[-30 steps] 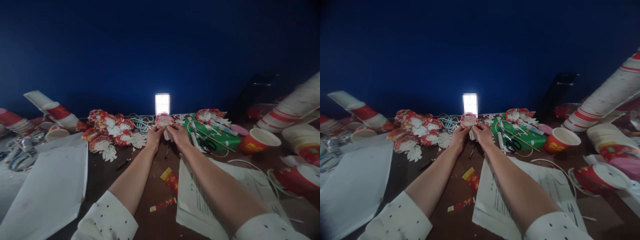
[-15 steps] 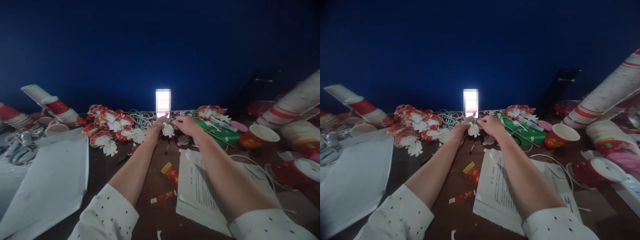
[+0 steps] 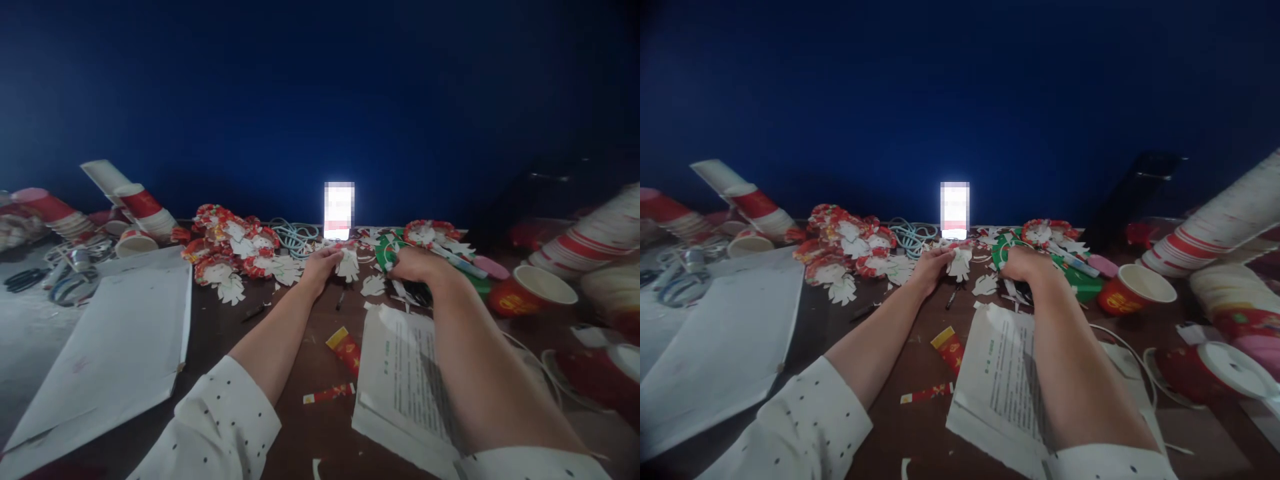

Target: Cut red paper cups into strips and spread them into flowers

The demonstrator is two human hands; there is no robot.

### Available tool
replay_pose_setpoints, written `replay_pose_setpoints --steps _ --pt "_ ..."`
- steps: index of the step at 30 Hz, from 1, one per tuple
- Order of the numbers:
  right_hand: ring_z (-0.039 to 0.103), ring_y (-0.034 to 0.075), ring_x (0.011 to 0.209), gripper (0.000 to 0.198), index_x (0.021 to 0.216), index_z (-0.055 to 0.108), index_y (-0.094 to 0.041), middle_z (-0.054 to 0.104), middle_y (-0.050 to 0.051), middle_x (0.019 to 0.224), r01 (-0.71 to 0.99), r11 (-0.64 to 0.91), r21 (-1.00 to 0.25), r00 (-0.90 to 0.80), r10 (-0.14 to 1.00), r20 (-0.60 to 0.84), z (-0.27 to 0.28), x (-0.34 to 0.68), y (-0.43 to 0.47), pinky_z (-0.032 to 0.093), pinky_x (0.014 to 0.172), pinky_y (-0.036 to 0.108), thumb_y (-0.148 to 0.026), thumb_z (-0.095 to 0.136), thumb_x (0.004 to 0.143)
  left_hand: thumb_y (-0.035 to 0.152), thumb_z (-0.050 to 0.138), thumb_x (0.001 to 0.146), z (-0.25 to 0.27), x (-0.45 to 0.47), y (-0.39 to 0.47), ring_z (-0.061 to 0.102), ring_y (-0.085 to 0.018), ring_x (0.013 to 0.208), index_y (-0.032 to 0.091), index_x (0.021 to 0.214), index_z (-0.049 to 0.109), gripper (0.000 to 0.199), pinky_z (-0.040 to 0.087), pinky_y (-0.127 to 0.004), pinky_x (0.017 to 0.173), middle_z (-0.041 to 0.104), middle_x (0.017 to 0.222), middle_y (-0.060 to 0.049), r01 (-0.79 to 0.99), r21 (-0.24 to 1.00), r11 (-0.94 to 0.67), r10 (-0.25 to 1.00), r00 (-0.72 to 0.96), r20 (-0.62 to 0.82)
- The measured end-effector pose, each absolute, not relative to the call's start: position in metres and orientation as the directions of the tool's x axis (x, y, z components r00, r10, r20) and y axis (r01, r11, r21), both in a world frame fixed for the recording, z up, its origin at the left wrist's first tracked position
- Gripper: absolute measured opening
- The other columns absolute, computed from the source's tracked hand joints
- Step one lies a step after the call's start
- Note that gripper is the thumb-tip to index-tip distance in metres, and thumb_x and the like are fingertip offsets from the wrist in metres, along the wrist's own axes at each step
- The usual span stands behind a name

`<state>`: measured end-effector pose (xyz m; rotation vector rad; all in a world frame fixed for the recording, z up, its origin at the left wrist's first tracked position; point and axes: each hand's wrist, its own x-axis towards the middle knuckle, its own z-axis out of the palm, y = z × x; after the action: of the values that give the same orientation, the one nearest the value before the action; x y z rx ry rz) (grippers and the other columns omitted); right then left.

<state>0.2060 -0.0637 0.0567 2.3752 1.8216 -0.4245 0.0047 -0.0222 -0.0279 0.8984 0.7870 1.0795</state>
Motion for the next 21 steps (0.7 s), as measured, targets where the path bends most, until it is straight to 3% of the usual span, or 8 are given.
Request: replay_pose_setpoints --steps 3,5,8,10,12,16,21 --pt "0.061 0.021 0.065 0.02 0.062 0.064 -0.019 0.063 0.005 0.062 0.966 -0.183 -0.185 0.147 0.97 -0.192 0.072 0.21 -0.07 0.043 0.058 0.03 -0.037 0.063 0.069 0.034 0.081 0.057 -0.026 0.005 -0.024 0.061 -0.013 0.058 0.011 0.076 0.068 0.033 0.047 -0.027 0.062 0.068 0.066 -0.003 -0.417 0.888 0.194 0.949 0.308 -0.063" --pt "0.06 0.017 0.061 0.024 0.068 0.065 -0.019 0.063 0.002 0.062 0.917 -0.138 -0.374 0.146 0.989 -0.007 0.082 0.207 -0.075 0.043 0.055 0.027 -0.043 0.062 0.073 0.036 0.082 0.057 -0.026 0.006 -0.025 0.061 -0.013 0.057 0.012 0.077 0.068 0.034 0.047 -0.026 0.06 0.067 0.065 -0.003 -0.44 0.879 0.186 0.953 0.299 -0.052" --pt "0.061 0.013 0.058 0.029 0.086 0.064 -0.02 0.069 0.002 0.076 0.661 0.02 -0.75 0.152 0.975 0.161 0.088 0.19 -0.077 0.046 0.052 0.023 -0.048 0.061 0.077 0.037 0.082 0.057 -0.025 0.007 -0.026 0.06 -0.012 0.057 0.012 0.079 0.069 0.035 0.046 -0.026 0.059 0.067 0.065 -0.002 -0.471 0.866 0.167 0.959 0.281 -0.032" --pt "0.064 0.014 0.062 0.032 0.09 0.059 -0.019 0.07 0.005 0.084 0.435 0.131 -0.891 0.126 0.971 0.205 0.081 0.173 -0.074 0.05 0.053 0.024 -0.049 0.061 0.079 0.037 0.081 0.058 -0.025 0.007 -0.025 0.059 -0.011 0.056 0.012 0.079 0.069 0.035 0.045 -0.025 0.059 0.067 0.065 -0.002 -0.483 0.864 0.145 0.965 0.261 -0.016" --pt "0.066 0.015 0.062 0.036 0.093 0.052 -0.02 0.07 0.006 0.084 0.285 0.204 -0.937 0.157 0.954 0.255 0.069 0.157 -0.069 0.052 0.052 0.025 -0.052 0.06 0.079 0.036 0.08 0.058 -0.026 0.006 -0.024 0.057 -0.01 0.055 0.012 0.078 0.069 0.034 0.043 -0.024 0.058 0.066 0.064 -0.001 -0.478 0.869 0.128 0.971 0.238 -0.012" --pt "0.067 0.017 0.062 0.043 0.1 0.047 -0.022 0.07 0.005 0.084 0.221 0.32 -0.921 0.247 0.896 0.37 0.044 0.135 -0.06 0.054 0.052 0.028 -0.056 0.06 0.079 0.035 0.077 0.062 -0.027 0.006 -0.022 0.049 -0.007 0.048 0.012 0.077 0.068 0.028 0.035 -0.022 0.051 0.061 0.058 0.001 -0.447 0.889 0.103 0.979 0.203 -0.012" --pt "0.065 0.015 0.057 0.04 0.098 0.056 -0.019 0.069 0.004 0.077 0.039 0.279 -0.96 0.327 0.904 0.276 0.048 0.143 -0.055 0.052 0.048 0.025 -0.048 0.069 0.074 0.033 0.076 0.062 -0.023 0.004 -0.023 0.049 -0.008 0.048 0.013 0.075 0.066 0.027 0.035 -0.022 0.05 0.06 0.056 0.002 -0.46 0.883 0.096 0.99 0.135 -0.038"
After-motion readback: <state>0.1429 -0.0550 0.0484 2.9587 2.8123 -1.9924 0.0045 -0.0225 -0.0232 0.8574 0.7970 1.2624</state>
